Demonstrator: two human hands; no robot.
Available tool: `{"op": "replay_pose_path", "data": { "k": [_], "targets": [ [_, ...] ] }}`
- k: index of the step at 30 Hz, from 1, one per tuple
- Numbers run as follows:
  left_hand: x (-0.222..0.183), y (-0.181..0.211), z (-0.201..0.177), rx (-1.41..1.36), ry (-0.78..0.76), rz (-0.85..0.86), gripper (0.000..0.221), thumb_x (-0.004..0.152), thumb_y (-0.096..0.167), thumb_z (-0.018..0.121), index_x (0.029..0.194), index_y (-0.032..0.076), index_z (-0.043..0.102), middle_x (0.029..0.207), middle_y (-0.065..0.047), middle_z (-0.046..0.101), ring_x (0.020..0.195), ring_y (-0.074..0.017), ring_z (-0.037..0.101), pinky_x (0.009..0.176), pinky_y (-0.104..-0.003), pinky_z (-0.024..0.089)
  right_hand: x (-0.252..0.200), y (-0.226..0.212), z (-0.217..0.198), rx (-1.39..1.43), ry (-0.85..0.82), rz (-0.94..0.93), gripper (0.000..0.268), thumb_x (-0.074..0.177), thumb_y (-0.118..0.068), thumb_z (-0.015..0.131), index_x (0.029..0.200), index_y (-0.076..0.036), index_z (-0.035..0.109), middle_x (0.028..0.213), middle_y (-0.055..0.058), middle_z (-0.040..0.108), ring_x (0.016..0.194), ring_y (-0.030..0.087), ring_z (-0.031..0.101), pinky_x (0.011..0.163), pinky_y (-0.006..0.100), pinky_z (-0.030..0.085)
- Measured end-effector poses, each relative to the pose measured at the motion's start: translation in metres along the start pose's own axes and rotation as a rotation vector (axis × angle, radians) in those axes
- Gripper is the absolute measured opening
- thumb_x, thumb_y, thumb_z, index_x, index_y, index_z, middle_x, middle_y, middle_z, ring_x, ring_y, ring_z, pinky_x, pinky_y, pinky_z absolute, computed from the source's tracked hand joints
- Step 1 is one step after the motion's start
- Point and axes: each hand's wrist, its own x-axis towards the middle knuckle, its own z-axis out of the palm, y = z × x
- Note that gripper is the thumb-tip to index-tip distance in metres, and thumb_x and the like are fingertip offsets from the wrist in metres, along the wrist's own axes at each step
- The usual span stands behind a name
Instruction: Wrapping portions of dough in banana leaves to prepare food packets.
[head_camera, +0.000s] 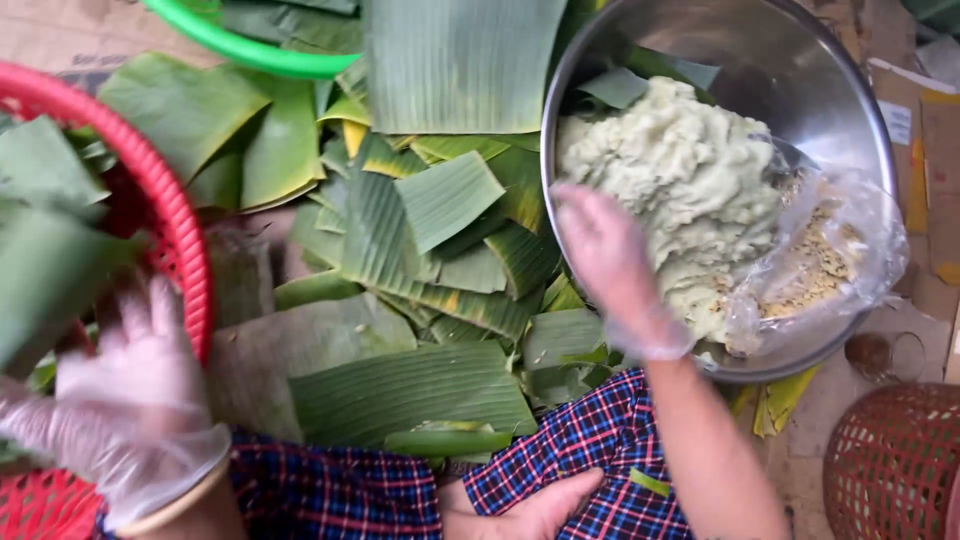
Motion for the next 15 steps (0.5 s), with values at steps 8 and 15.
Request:
{"op": "replay_pose_path", "data": {
  "k": [8,15],
  "targets": [
    [-0.022,-0.087,-0.005,0.412,-0.062,-0.182,0.072,0.073,0.036,0.076,0.135,0.007,0.054,0.134,-0.018,0.061,0.118,-0.0371,0.067,0.098,-0.058,0.058,0.043,0.159,0.027,-0.588,-0.138,-0.083,0.046,0.101,-0.037,0.062,0.141,-0.016,0.054,0.092,0.001,0.056,0.060,0.015,0.044,0.051,0.032,0.035],
    [-0.026,-0.102,-0.031,0.672,-0.180,-0.365,0.051,0.082,0.048,0.072,0.127,0.023,0.068,0.128,-0.002,0.069,0.123,-0.0251,0.064,0.109,-0.051,0.051,-0.073,0.134,-0.036,0.174,-0.493,0.679,0.049,0.099,-0.039,0.052,0.133,-0.007,0.066,0.099,0.011,0.076,0.069,0.017,0.066,0.059,0.028,0.055]
  ]
}}
